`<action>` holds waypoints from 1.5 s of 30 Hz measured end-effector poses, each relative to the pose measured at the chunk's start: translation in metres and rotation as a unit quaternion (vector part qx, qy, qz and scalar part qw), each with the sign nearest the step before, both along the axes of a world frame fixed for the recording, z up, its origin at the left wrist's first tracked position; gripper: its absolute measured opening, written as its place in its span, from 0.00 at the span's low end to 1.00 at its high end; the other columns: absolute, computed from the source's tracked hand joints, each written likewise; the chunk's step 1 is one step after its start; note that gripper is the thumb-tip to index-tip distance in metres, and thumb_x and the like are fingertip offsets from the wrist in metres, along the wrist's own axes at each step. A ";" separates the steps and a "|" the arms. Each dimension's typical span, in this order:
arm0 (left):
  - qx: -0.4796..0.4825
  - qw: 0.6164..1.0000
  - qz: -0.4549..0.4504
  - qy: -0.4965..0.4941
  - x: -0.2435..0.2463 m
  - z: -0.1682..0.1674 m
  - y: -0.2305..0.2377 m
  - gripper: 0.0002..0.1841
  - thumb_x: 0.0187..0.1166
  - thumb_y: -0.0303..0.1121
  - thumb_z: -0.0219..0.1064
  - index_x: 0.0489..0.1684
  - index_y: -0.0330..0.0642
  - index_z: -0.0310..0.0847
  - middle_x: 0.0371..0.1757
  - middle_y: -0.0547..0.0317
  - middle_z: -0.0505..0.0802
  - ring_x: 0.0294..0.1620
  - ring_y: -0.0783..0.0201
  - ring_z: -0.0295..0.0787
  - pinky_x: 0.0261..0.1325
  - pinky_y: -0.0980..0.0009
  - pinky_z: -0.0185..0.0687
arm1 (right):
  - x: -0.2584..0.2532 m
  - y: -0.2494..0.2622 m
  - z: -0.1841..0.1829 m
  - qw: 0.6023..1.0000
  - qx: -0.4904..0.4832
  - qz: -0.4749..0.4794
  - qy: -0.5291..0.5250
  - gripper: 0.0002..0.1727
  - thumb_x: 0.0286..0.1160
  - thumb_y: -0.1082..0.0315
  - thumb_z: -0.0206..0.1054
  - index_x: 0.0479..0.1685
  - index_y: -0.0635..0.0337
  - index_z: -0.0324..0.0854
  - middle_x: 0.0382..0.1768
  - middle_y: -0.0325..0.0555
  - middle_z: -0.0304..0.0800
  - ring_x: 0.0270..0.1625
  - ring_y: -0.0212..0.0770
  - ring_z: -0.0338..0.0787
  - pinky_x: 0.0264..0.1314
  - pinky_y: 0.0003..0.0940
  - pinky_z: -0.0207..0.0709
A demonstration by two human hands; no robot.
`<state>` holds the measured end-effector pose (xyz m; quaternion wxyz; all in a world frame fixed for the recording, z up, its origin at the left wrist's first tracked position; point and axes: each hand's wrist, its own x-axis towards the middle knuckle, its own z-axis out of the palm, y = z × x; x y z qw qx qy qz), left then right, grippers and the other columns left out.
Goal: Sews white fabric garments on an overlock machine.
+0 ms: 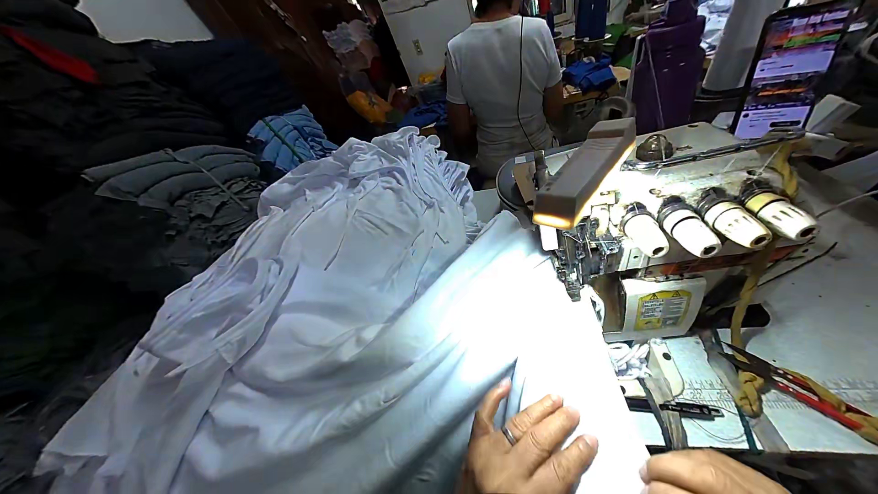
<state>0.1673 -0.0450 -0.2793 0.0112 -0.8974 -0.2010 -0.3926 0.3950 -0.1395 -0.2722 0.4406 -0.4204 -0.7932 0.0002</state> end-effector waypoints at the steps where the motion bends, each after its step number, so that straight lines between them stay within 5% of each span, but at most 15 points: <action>1: 0.019 1.000 0.007 -0.009 0.002 0.000 0.009 0.11 0.88 0.34 0.59 0.49 0.58 0.90 0.55 0.67 0.97 0.69 0.72 0.86 0.88 0.57 0.52 | 0.001 0.008 0.002 1.000 0.007 -0.005 -0.009 0.08 0.86 0.73 0.60 0.42 0.59 0.85 0.41 0.54 0.93 0.46 0.44 0.91 0.53 0.28 0.81; 5: 0.060 0.997 0.029 -0.025 0.008 0.003 0.040 0.12 0.90 0.36 0.57 0.47 0.59 0.90 0.54 0.67 0.97 0.68 0.71 0.88 0.87 0.54 0.57 | 0.003 0.043 0.007 0.998 0.042 -0.039 -0.034 0.09 0.86 0.72 0.59 0.39 0.56 0.84 0.40 0.48 0.93 0.49 0.37 0.91 0.58 0.21 0.79; 12: -0.039 0.998 0.045 0.003 0.016 0.028 0.074 0.16 0.78 0.29 0.60 0.46 0.56 0.96 0.57 0.66 0.97 0.68 0.65 0.91 0.76 0.38 0.73 | 0.004 0.100 0.007 0.991 0.085 -0.105 -0.001 0.11 0.84 0.67 0.61 0.36 0.54 0.88 0.40 0.45 0.92 0.46 0.31 0.91 0.51 0.16 0.81; 19: -0.134 0.986 0.095 0.036 0.031 0.044 0.103 0.20 0.74 0.20 0.64 0.56 0.54 0.95 0.65 0.58 0.94 0.73 0.53 0.87 0.70 0.25 0.69 | 0.000 0.111 0.016 0.977 0.009 -0.213 0.005 0.18 0.83 0.54 0.58 0.39 0.50 0.94 0.34 0.36 0.87 0.38 0.28 0.87 0.40 0.20 0.80; 25: -0.205 0.964 0.166 0.026 0.040 0.059 0.109 0.20 0.76 0.13 0.61 0.59 0.40 0.93 0.68 0.40 0.90 0.74 0.42 0.84 0.75 0.46 0.78 | -0.001 0.100 0.018 0.976 -0.016 -0.219 -0.011 0.20 0.84 0.55 0.56 0.46 0.53 0.95 0.30 0.39 0.90 0.33 0.34 0.89 0.36 0.28 0.81; 29: -0.212 0.944 0.252 0.034 0.028 0.059 0.081 0.19 0.78 0.16 0.62 0.61 0.41 0.92 0.64 0.40 0.92 0.63 0.43 0.92 0.63 0.47 0.86 | -0.002 0.091 0.023 0.979 -0.034 -0.199 0.001 0.20 0.84 0.56 0.57 0.44 0.55 0.95 0.31 0.40 0.92 0.31 0.31 0.90 0.36 0.26 0.84; 31: -0.182 0.940 0.285 0.051 0.021 0.056 0.052 0.19 0.73 0.17 0.67 0.59 0.44 0.93 0.54 0.41 0.94 0.48 0.45 0.96 0.47 0.49 0.91 | -0.006 0.084 0.024 0.985 -0.044 -0.163 0.025 0.19 0.85 0.58 0.57 0.43 0.55 0.94 0.31 0.38 0.93 0.31 0.26 0.89 0.37 0.19 0.82; 33: -0.125 0.949 0.286 0.043 0.013 0.050 0.022 0.19 0.65 0.18 0.71 0.52 0.46 0.96 0.41 0.45 0.94 0.32 0.49 0.95 0.29 0.53 0.89 | -0.012 0.077 0.023 0.992 -0.054 -0.108 0.041 0.20 0.88 0.56 0.57 0.50 0.58 0.93 0.36 0.41 0.95 0.33 0.25 0.90 0.39 0.18 0.84; 35: -0.116 0.965 0.234 0.026 0.012 0.045 -0.003 0.18 0.62 0.20 0.68 0.49 0.44 0.96 0.36 0.48 0.93 0.26 0.52 0.93 0.23 0.56 0.87 | -0.016 0.075 0.019 0.995 -0.068 -0.063 0.043 0.26 0.89 0.48 0.53 0.60 0.58 0.90 0.38 0.41 0.94 0.35 0.28 0.90 0.41 0.22 0.84; 37: -0.148 0.976 0.160 0.006 0.021 0.039 -0.021 0.17 0.65 0.19 0.66 0.50 0.40 0.95 0.41 0.47 0.95 0.29 0.52 0.94 0.27 0.58 0.88 | -0.016 0.076 0.016 0.995 -0.084 -0.048 0.035 0.32 0.90 0.42 0.49 0.61 0.57 0.90 0.40 0.41 0.95 0.40 0.30 0.91 0.45 0.26 0.85; 38: -0.165 0.978 0.127 -0.006 0.028 0.034 -0.026 0.17 0.66 0.18 0.65 0.50 0.39 0.95 0.45 0.47 0.96 0.33 0.52 0.95 0.30 0.60 0.90 | -0.015 0.077 0.014 0.994 -0.079 -0.065 0.022 0.31 0.90 0.42 0.48 0.54 0.55 0.92 0.38 0.41 0.96 0.40 0.31 0.92 0.44 0.29 0.85; 41: -0.181 0.980 0.076 -0.034 0.052 0.017 -0.027 0.20 0.67 0.16 0.65 0.56 0.39 0.94 0.51 0.47 0.96 0.44 0.52 0.97 0.42 0.61 0.93 | -0.006 0.080 0.011 0.985 -0.024 -0.170 0.002 0.22 0.85 0.54 0.57 0.33 0.56 0.92 0.28 0.41 0.93 0.32 0.31 0.92 0.35 0.26 0.83; 45: -0.176 0.982 0.049 -0.052 0.073 0.004 -0.019 0.20 0.73 0.21 0.64 0.62 0.40 0.90 0.63 0.45 0.94 0.60 0.53 0.95 0.56 0.63 0.91 | 0.007 0.086 0.005 0.964 -0.035 -0.262 0.042 0.18 0.79 0.58 0.62 0.29 0.59 0.91 0.22 0.41 0.88 0.26 0.28 0.85 0.29 0.22 0.75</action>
